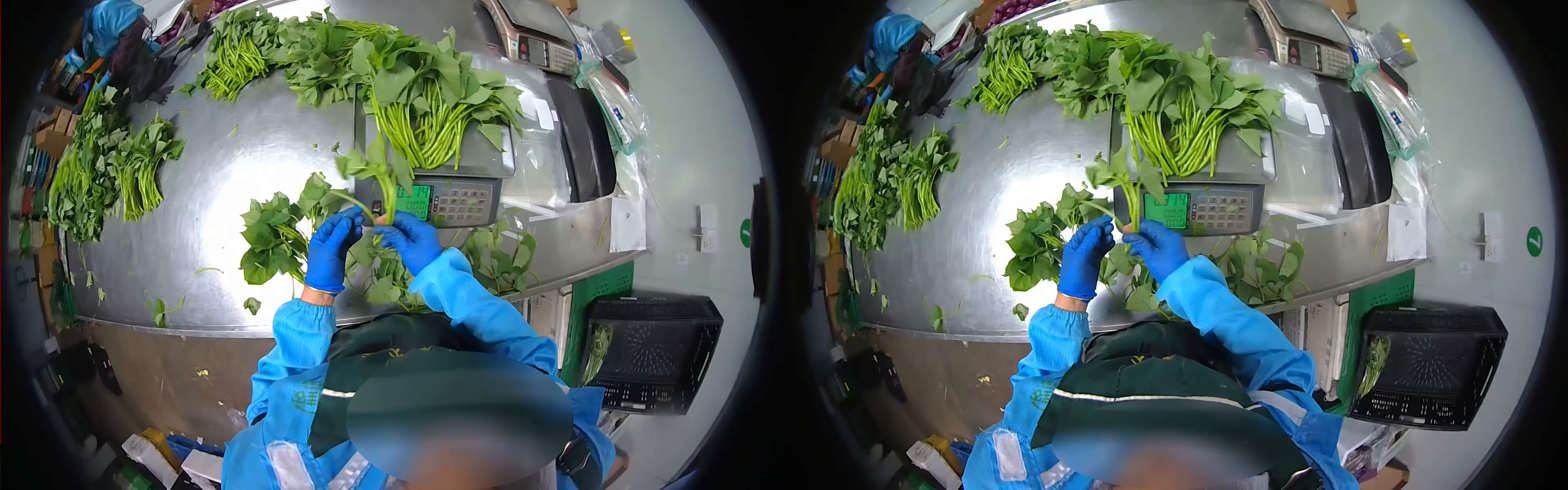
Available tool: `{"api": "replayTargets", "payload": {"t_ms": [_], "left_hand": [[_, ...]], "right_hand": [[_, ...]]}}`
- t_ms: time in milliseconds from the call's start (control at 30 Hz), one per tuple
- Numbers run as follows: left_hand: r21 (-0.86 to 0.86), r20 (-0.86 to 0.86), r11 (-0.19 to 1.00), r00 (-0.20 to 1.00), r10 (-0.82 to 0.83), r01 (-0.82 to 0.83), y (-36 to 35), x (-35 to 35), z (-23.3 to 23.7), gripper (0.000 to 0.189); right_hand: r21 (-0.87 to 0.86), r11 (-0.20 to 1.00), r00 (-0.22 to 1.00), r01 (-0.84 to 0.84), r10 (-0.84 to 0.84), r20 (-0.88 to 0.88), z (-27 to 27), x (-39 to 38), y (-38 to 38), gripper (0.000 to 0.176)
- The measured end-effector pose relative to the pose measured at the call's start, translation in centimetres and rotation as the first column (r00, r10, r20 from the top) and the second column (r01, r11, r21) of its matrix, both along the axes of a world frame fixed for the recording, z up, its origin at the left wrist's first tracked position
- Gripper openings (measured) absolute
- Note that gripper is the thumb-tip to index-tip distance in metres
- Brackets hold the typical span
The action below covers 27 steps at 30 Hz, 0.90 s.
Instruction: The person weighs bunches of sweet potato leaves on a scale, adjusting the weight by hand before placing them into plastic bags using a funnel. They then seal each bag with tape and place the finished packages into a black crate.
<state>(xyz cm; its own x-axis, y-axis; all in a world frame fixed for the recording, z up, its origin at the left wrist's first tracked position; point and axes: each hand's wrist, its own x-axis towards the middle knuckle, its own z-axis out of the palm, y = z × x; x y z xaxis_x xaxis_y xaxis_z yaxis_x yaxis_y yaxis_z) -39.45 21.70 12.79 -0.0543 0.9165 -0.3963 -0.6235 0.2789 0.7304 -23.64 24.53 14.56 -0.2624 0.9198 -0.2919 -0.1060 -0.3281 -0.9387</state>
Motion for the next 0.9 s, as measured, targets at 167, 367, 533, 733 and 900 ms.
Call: {"api": "replayTargets", "payload": {"t_ms": [167,367,533,733,900], "left_hand": [[-0.044,-0.097,0.999,0.995,0.022,-0.027,-0.1,-0.3,0.0,0.027],[-0.122,-0.072,0.991,0.996,-0.057,0.048,-0.8,0.4,-1.2,0.025],[-0.2,-0.094,0.979,0.994,-0.063,0.043,-1.4,0.8,-2.0,0.028],[-0.227,-0.143,0.972,0.985,-0.094,0.059,-1.6,0.9,-1.7,0.026],[-0.244,-0.165,0.967,0.979,-0.121,0.078,-2.1,2.2,-2.0,0.024]], "right_hand": [[0.555,0.811,0.98,0.186,-0.192,-0.048,7.0,2.6,5.3,0.017],[0.343,0.85,0.905,0.4,-0.425,-0.004,7.0,3.3,14.3,0.013],[-0.029,0.985,0.937,0.169,-0.151,0.315,-1.2,4.2,15.5,0.015],[0.166,0.901,0.91,0.4,-0.412,0.04,-2.4,4.6,15.7,0.041],[0.217,0.905,0.918,0.366,-0.389,0.076,-2.7,7.6,14.2,0.041]]}}
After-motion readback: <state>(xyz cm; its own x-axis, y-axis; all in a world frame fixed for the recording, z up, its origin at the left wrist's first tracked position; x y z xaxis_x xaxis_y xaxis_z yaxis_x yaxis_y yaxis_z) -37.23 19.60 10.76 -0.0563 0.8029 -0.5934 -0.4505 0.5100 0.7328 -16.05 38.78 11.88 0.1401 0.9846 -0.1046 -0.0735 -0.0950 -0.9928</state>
